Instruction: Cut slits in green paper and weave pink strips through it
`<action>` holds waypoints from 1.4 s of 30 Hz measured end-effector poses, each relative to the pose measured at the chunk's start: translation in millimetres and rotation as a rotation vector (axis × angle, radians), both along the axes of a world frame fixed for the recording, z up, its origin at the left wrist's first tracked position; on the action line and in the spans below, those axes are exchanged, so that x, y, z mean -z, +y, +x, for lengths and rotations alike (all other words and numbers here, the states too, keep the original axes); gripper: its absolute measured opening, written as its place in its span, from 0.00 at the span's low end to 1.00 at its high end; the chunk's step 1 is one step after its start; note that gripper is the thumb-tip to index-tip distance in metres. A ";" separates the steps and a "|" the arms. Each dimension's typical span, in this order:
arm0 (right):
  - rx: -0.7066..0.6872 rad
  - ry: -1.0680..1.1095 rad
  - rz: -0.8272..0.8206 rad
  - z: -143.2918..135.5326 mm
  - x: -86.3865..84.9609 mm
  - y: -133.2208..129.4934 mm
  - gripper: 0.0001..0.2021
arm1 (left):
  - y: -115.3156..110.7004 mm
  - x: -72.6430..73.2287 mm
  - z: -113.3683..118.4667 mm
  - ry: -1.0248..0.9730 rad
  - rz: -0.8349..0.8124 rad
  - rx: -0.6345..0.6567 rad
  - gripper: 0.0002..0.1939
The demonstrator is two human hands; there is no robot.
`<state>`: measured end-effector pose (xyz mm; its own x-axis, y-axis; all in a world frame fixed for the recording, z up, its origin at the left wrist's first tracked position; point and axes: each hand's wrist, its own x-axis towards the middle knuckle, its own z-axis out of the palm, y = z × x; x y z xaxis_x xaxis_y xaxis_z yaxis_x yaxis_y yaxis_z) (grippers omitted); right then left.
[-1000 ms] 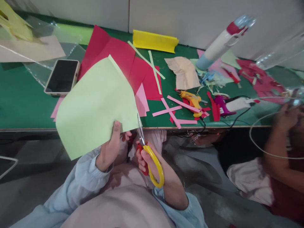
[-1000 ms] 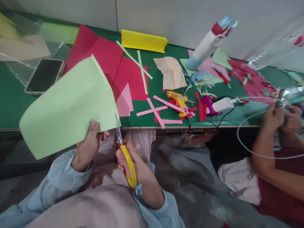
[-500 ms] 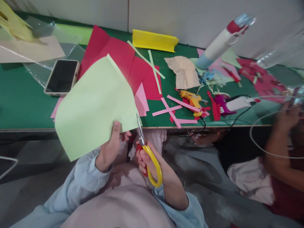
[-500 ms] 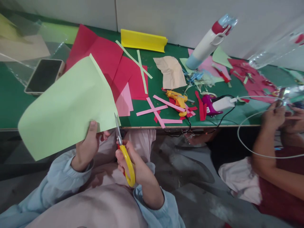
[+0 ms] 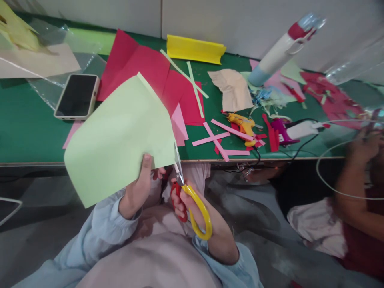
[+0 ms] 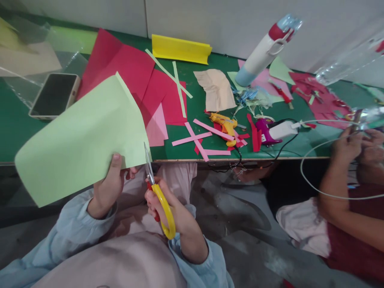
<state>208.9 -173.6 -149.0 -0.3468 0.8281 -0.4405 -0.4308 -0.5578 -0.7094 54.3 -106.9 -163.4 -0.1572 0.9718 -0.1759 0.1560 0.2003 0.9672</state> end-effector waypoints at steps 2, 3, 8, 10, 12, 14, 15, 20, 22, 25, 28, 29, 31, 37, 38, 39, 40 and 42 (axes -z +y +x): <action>-0.002 -0.007 -0.006 -0.5 -1.7 -0.2 0.17 | -1.3 -1.4 0.0 -0.013 -0.019 0.013 0.31; 0.001 -0.013 -0.006 -0.6 -2.1 0.0 0.17 | -1.9 -1.8 -0.3 -0.022 -0.031 0.021 0.31; -0.009 -0.037 -0.017 -0.3 -3.4 1.5 0.16 | -3.6 -1.6 -1.9 -0.037 -0.032 0.060 0.32; -0.019 -0.045 -0.016 -0.1 -4.1 1.6 0.16 | -4.6 -1.5 -1.9 -0.038 -0.023 0.061 0.32; -0.020 -0.048 -0.004 0.2 -4.8 1.6 0.16 | -5.9 -2.3 -1.4 -0.039 -0.020 0.057 0.32; -0.028 -0.051 0.010 0.6 -5.6 1.5 0.15 | -7.1 -3.8 -0.5 -0.034 -0.025 0.058 0.32; -0.030 -0.055 0.012 0.8 -6.1 1.6 0.15 | -7.5 -4.8 0.0 -0.030 -0.028 0.058 0.32; -0.036 -0.064 0.005 1.8 -6.5 1.9 0.15 | -7.6 -8.3 1.6 -0.037 -0.040 0.033 0.32; -0.036 -0.053 0.017 2.3 -5.3 1.7 0.14 | -7.7 -7.9 1.3 -0.043 -0.037 0.021 0.32; -0.031 -0.037 0.027 2.7 -2.7 1.3 0.13 | -8.5 -6.3 0.3 -0.044 -0.033 0.048 0.31; -0.031 -0.013 0.011 2.5 -0.2 0.8 0.14 | -9.1 -5.4 -0.1 -0.039 -0.044 0.070 0.32; -0.029 -0.004 0.005 2.3 0.4 0.6 0.13 | -9.1 -5.5 0.0 -0.036 -0.047 0.066 0.32; -0.017 0.007 0.000 1.8 1.3 0.3 0.13 | -8.9 -5.9 0.4 -0.029 -0.045 0.053 0.32; 0.010 0.037 -0.030 0.4 2.7 -0.7 0.13 | -9.3 -8.1 2.6 -0.002 -0.031 0.058 0.33; 0.017 0.034 -0.037 0.2 3.2 -0.9 0.13 | -9.3 -8.9 3.3 0.003 -0.033 0.045 0.33; 0.024 0.030 -0.042 0.0 3.8 -1.1 0.13 | -9.2 -9.9 4.0 0.007 -0.035 0.029 0.34; 0.027 0.025 -0.046 -0.1 4.4 -1.2 0.14 | -9.0 -10.9 4.6 0.010 -0.036 0.019 0.34; 0.027 0.014 -0.043 -0.1 5.8 -1.6 0.16 | -8.5 -12.8 5.0 0.009 -0.028 0.026 0.34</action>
<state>208.8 -175.2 -154.8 -0.3310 0.8179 -0.4706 -0.4563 -0.5752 -0.6789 59.4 -115.5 -150.6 -0.1334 0.9704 -0.2014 0.1700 0.2226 0.9600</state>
